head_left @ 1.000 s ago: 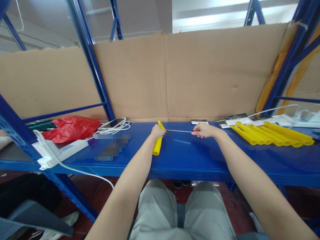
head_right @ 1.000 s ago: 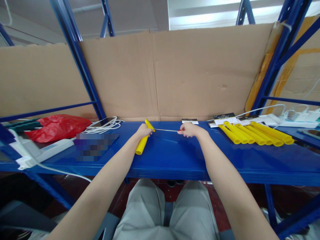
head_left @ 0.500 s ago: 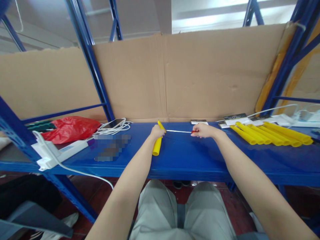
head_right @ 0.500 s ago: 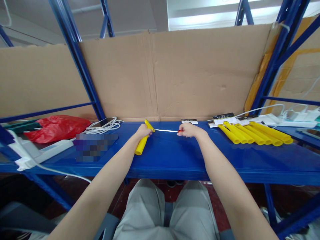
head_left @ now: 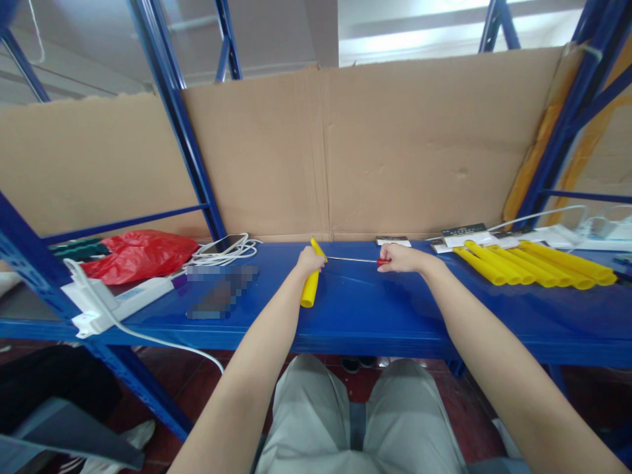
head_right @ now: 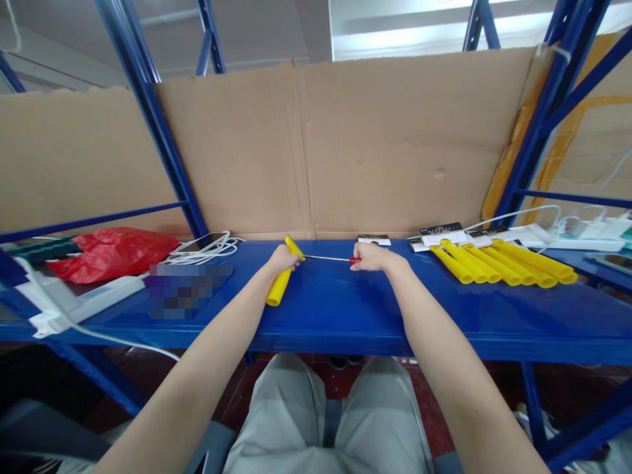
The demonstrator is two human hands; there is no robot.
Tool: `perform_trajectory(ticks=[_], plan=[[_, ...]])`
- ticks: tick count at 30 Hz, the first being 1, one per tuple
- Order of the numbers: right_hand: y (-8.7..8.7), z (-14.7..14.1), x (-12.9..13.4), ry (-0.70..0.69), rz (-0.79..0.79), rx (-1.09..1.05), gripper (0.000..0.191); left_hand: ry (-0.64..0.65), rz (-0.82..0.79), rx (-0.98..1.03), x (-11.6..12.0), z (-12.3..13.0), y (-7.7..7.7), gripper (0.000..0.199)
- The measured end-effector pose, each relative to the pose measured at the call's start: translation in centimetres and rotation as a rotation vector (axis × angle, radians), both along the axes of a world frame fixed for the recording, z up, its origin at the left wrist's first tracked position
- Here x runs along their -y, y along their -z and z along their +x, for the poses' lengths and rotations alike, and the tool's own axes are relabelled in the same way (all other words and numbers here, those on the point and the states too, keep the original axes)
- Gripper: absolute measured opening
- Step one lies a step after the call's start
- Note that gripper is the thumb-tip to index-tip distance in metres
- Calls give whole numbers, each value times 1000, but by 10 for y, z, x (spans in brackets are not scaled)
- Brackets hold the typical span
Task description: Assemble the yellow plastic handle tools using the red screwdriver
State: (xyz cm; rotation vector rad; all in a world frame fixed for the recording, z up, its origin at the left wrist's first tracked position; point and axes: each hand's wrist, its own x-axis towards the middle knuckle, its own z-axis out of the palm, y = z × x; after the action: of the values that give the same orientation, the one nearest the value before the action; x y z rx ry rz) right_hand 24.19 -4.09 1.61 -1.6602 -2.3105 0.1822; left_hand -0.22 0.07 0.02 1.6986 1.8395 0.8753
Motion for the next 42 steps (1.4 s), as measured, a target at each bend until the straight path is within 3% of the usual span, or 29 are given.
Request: perform_trajectory(ticks=[7, 13, 21, 26, 32, 42], plan=[[-2, 0, -1, -9, 65, 58, 8, -1, -5, -3, 0, 0, 0, 6], [-4, -2, 4, -46, -88, -6, 19, -16, -2, -35, -3, 0, 0, 5], [0, 0, -2, -15, 16, -10, 21, -2, -9, -40, 1, 0, -2, 7], [-3, -3, 3, 6, -19, 21, 14, -1, -2, -8, 4, 1, -2, 3], [-4, -2, 0, -13, -78, 31, 27, 7, -5, 2, 3, 0, -2, 4], [3, 1, -6, 2, 80, 28, 16, -1, -7, -23, 2, 0, -2, 5]])
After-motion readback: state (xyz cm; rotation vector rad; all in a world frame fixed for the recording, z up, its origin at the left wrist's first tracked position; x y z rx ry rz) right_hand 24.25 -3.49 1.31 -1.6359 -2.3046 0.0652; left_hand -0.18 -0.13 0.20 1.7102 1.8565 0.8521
